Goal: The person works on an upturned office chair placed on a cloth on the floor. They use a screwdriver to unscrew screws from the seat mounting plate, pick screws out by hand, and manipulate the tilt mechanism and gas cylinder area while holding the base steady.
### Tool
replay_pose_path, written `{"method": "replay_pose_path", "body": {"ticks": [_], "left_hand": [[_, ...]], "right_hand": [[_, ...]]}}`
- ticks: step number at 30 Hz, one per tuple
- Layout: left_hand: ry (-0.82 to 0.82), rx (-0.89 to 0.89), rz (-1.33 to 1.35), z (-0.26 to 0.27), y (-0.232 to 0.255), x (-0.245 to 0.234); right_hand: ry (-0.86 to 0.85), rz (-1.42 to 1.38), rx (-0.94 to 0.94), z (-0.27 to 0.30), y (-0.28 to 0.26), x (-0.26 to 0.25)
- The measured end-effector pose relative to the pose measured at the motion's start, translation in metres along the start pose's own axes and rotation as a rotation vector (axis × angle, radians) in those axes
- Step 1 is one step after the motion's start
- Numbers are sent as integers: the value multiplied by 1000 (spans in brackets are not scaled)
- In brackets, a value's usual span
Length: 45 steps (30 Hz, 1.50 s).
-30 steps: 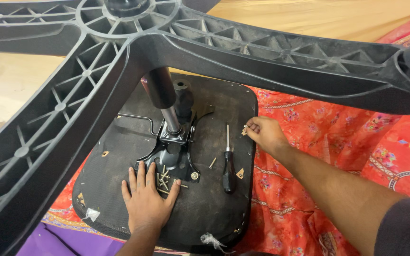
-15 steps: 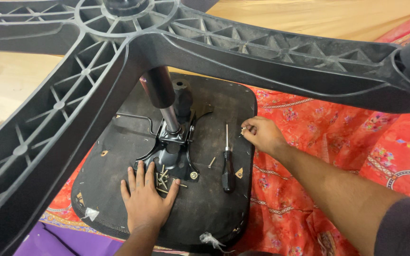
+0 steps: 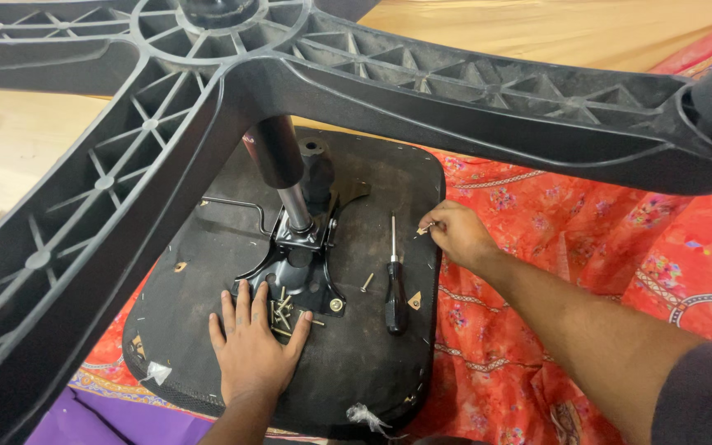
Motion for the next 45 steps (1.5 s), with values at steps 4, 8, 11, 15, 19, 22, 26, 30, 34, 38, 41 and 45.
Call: {"method": "replay_pose_path", "body": {"ticks": [4,8,11,15,19,22,26,30,34,38,41,45], "left_hand": [[3,5,-2,1,1,-1],[13,13,7,2,1,-2],[28,19,11,2,1,-2],[29,17,8,1,0,-1],[39,22,14,2,0,-1],[19,14,7,1,0,0],[42,29,3,2,0,-2],[11,16,-7,1,0,-1],[40,30,8,2,0,0],[100,65,25,3,0,0],[117,80,33,4,-1,2],[128,93,57,4,-2,3]], "right_hand": [[-19,-48,-17,0,-5,-2],[-4,-27,103,-4,0,0],[-36,4,132,-6,5,5],[55,-3,-109,-4,-10,-1],[49,46,30,-4,-6,-4],[-39,-63,134,-3,2,2],[252,-135,-17,4,5,-18],[398,-933,183,8,50,-17],[308,-1363,303,26,59,7],[209,-1388,309,45,42,26],[109,-1435,327,57,27,41],[15,-1357,392,71,14,56]]}}
Point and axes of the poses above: each hand's wrist, its own z-axis away from the middle knuckle, its own x-axis out of the palm, y = z × x, the point moved 7 cm from there along -z, towards the middle knuckle, and after that the axes turned 13 degrees about -y, right-handed, at the moved point
